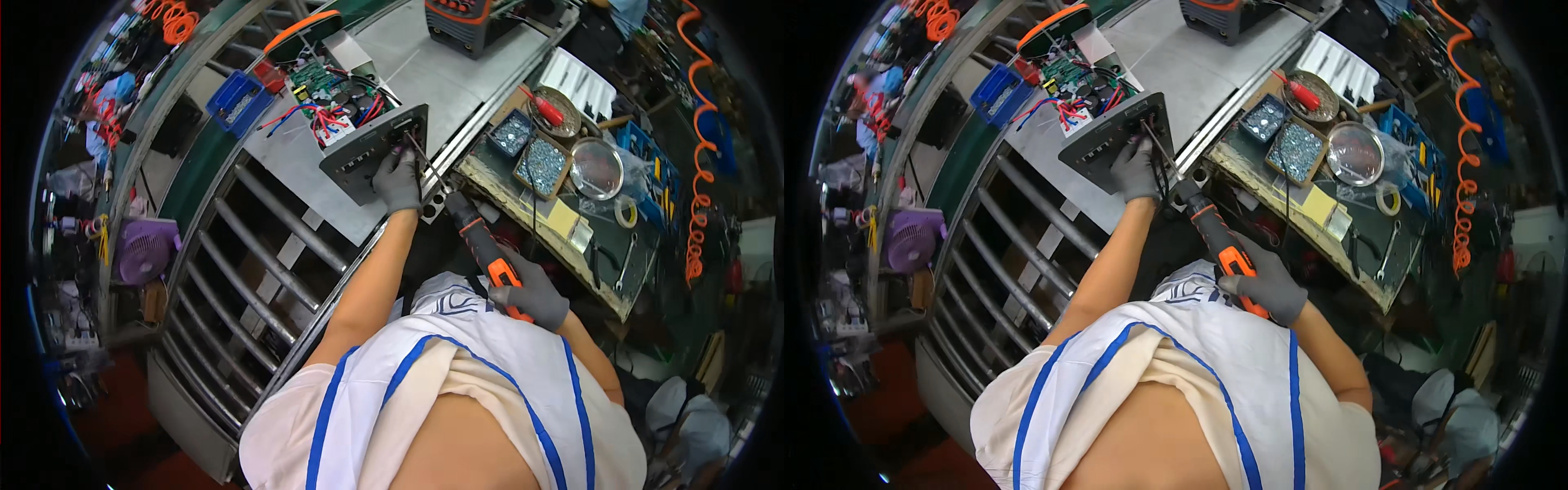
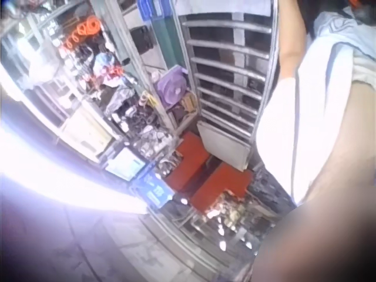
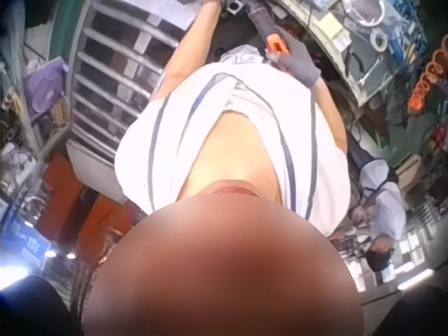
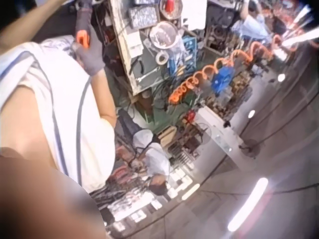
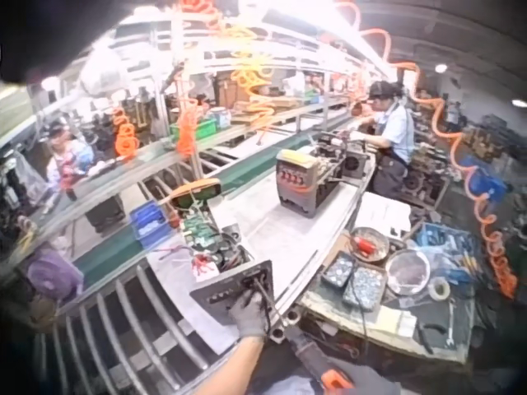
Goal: The person assembles an electronic device on a factory workbench. They place the device on the table, use a power drill to secure screws into the casing, and then connect internal wires to the circuit board.
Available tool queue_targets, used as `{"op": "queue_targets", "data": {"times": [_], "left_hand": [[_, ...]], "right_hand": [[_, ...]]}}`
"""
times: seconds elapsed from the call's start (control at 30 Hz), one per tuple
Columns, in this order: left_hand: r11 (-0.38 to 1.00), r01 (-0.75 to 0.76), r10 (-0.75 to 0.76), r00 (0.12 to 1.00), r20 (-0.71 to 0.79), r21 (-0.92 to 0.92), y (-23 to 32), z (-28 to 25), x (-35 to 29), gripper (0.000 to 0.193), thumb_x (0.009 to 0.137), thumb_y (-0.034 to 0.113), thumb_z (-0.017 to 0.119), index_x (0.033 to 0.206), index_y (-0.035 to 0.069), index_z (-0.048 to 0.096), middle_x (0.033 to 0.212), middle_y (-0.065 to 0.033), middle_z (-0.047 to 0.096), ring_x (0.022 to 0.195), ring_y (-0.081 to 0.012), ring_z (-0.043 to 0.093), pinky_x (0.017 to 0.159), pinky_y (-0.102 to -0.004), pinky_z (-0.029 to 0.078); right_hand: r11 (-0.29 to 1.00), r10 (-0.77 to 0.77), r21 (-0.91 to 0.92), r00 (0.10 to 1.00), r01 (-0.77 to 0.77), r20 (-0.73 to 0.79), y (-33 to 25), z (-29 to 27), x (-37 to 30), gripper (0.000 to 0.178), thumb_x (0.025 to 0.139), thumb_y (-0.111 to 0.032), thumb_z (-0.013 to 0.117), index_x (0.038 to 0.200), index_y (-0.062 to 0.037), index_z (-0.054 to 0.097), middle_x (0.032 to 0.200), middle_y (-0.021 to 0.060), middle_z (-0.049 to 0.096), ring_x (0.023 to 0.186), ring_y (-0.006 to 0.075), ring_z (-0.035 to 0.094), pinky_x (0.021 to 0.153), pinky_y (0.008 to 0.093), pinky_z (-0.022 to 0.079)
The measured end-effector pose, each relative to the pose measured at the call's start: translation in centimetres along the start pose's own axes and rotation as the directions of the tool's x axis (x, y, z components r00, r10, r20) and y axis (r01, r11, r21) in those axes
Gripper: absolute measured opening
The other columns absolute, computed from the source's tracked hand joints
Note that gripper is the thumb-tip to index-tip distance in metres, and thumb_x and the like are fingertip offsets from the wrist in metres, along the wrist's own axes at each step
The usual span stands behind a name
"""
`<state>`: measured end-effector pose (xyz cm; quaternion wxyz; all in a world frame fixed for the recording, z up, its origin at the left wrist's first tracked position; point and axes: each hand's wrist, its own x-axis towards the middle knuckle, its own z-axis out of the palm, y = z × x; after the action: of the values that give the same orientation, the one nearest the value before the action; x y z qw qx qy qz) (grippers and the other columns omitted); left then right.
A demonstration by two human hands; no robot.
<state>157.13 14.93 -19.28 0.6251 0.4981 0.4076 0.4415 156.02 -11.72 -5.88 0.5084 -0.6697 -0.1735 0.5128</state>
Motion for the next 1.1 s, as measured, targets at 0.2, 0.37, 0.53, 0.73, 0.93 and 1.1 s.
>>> {"op": "queue_targets", "data": {"times": [0.2, 0.37, 0.53, 0.73, 0.93, 1.1], "left_hand": [[0.901, 0.403, -0.383, 0.913, 0.145, -0.162, -2.7, -3.1, 0.4, 0.018, 0.082, 0.009, 0.060, 0.098, 0.002, 0.062, 0.081, -0.0037, 0.062, 0.067, -0.0141, 0.055, 0.061, -0.0270, 0.048], [0.589, 0.756, -0.408, 0.583, 0.703, -0.285, -4.1, -4.8, 0.0, 0.044, 0.082, 0.001, 0.055, 0.124, -0.005, 0.045, 0.103, -0.0153, 0.058, 0.098, -0.0261, 0.056, 0.097, -0.0349, 0.046], [0.564, 0.735, -0.595, 0.678, 0.431, -0.377, -6.9, -6.5, 0.6, 0.027, 0.094, 0.019, 0.050, 0.111, -0.002, 0.054, 0.111, -0.0155, 0.060, 0.101, -0.0228, 0.059, 0.079, -0.0292, 0.055], [0.604, 0.783, -0.466, 0.498, 0.731, -0.149, -5.0, -5.9, -1.0, 0.017, 0.094, 0.031, 0.051, 0.092, 0.015, 0.058, 0.083, 0.0002, 0.063, 0.067, -0.0064, 0.058, 0.042, -0.0155, 0.041], [0.695, 0.686, -0.458, 0.653, 0.603, -0.215, -1.0, -3.4, -2.6, 0.025, 0.093, 0.025, 0.051, 0.113, 0.011, 0.056, 0.112, -0.0065, 0.062, 0.096, -0.0185, 0.060, 0.073, -0.0273, 0.051], [0.581, 0.751, -0.456, 0.619, 0.639, -0.313, -0.5, -3.8, -2.0, 0.026, 0.093, 0.022, 0.050, 0.115, 0.009, 0.054, 0.121, -0.0104, 0.057, 0.108, -0.0270, 0.056, 0.088, -0.0365, 0.050]], "right_hand": [[0.998, -0.013, 0.060, 0.999, 0.016, -0.042, 0.2, 0.5, -0.1, 0.074, 0.068, -0.013, 0.070, 0.135, -0.0046, 0.039, 0.092, 0.0049, 0.055, 0.077, 0.0111, 0.053, 0.069, 0.0267, 0.047], [0.967, -0.253, -0.066, 0.963, 0.248, -0.088, 3.6, -1.0, 0.4, 0.075, 0.069, -0.018, 0.072, 0.136, -0.0089, 0.039, 0.114, 0.0073, 0.055, 0.099, 0.0154, 0.052, 0.087, 0.0304, 0.045], [0.995, -0.077, -0.060, 0.989, 0.085, 0.123, 3.5, -3.0, -2.5, 0.079, 0.070, -0.020, 0.072, 0.138, -0.0094, 0.035, 0.104, 0.0058, 0.055, 0.091, 0.0156, 0.054, 0.081, 0.0300, 0.045], [0.979, -0.050, -0.193, 0.995, 0.065, 0.084, 5.3, -3.9, -4.7, 0.083, 0.070, -0.037, 0.073, 0.139, -0.0105, 0.035, 0.110, 0.0101, 0.056, 0.096, 0.0206, 0.056, 0.086, 0.0318, 0.043], [0.970, -0.109, -0.211, 0.992, 0.121, 0.068, 5.0, -3.5, -5.0, 0.075, 0.072, -0.029, 0.072, 0.136, -0.0089, 0.039, 0.109, 0.0094, 0.056, 0.096, 0.0185, 0.053, 0.089, 0.0312, 0.040], [0.963, -0.097, -0.243, 0.990, 0.120, 0.105, 5.1, -3.8, -4.7, 0.073, 0.073, -0.029, 0.069, 0.137, -0.0090, 0.039, 0.111, 0.0103, 0.057, 0.098, 0.0194, 0.054, 0.090, 0.0314, 0.040]]}}
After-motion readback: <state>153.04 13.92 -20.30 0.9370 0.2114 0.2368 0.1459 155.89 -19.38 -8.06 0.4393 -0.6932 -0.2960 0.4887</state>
